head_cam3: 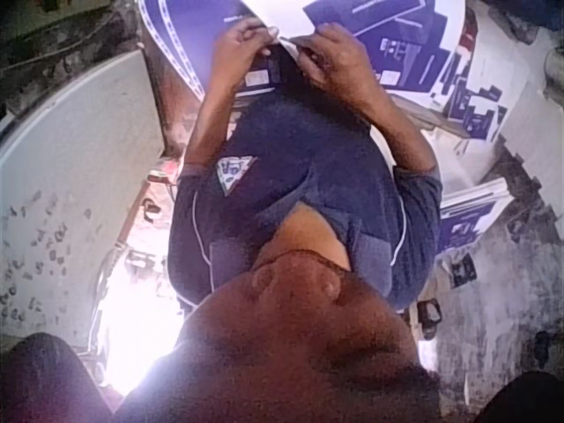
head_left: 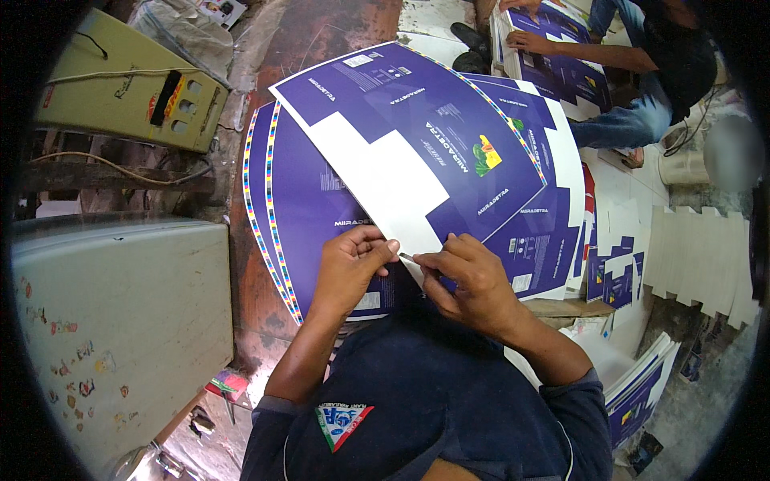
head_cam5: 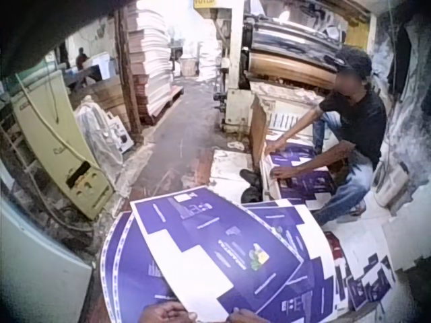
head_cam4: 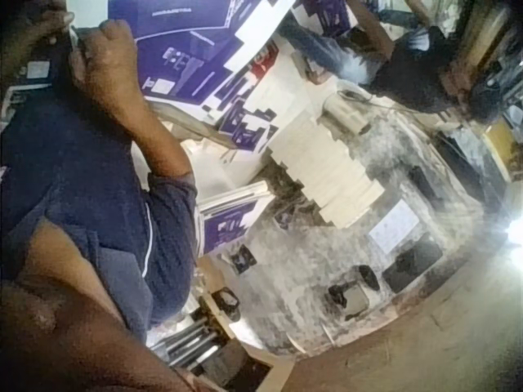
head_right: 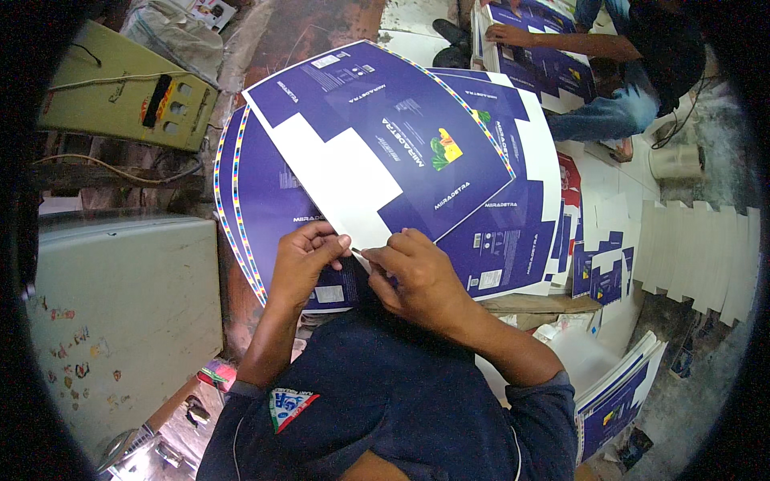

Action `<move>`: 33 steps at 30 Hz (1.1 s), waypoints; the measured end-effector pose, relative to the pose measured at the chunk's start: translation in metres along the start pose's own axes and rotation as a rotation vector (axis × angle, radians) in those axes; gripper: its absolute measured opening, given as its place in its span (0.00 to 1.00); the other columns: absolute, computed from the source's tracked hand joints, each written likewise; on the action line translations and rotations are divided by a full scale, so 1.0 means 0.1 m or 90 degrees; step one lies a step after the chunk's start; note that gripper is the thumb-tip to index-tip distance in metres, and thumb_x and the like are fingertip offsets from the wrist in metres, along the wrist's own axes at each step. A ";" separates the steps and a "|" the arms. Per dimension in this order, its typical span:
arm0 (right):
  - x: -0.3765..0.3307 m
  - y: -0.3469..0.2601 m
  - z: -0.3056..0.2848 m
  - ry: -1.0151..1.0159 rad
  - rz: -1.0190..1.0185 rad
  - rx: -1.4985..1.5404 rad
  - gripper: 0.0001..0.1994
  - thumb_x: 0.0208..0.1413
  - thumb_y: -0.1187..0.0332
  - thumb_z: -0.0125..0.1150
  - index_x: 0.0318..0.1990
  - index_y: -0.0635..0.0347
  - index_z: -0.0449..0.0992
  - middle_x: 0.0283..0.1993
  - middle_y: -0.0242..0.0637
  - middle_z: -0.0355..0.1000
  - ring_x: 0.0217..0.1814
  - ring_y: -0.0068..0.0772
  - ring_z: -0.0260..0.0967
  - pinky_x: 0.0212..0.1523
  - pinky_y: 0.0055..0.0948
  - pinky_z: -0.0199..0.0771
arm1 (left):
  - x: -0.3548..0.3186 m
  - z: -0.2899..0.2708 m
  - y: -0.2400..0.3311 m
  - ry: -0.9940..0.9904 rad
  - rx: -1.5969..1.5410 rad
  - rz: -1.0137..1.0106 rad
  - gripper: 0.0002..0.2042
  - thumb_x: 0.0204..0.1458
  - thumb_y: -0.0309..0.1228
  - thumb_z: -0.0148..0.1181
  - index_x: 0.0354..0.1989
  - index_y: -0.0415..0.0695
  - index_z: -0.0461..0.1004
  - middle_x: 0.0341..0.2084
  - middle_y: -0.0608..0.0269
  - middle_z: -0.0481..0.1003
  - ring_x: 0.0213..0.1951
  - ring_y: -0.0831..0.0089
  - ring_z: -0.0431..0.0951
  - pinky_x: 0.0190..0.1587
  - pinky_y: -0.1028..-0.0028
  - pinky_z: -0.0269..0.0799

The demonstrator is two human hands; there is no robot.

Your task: The person folds large, flat, purple printed cardboard sheets into box shapes. They use a small metal tool to crease the fold lines and then fold the flaps inward to form the box structure. The person handles the sheets one at a time, stacking the finished boxes on the floor.

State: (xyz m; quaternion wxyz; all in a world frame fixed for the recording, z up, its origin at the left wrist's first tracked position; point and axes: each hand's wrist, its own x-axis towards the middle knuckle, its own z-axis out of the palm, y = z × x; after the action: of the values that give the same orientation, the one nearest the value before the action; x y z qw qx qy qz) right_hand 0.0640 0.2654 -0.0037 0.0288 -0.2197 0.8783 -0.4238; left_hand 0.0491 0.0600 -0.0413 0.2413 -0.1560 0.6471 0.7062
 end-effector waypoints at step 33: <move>-0.25 -0.12 -0.17 -0.264 -0.019 -0.080 0.14 0.42 0.75 0.69 0.40 0.60 0.80 0.35 0.39 0.70 0.40 0.41 0.69 0.51 0.44 0.72 | -0.01 -0.05 0.06 0.009 0.003 0.012 0.13 0.55 0.28 0.65 0.45 0.33 0.76 0.30 0.60 0.80 0.33 0.78 0.79 0.30 0.81 0.72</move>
State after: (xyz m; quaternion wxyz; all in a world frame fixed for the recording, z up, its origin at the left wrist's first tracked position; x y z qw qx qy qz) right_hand 0.0868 0.2814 0.0124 0.1887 -0.3162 0.8749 -0.3145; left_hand 0.0462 0.0542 -0.0358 0.2308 -0.1543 0.6516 0.7059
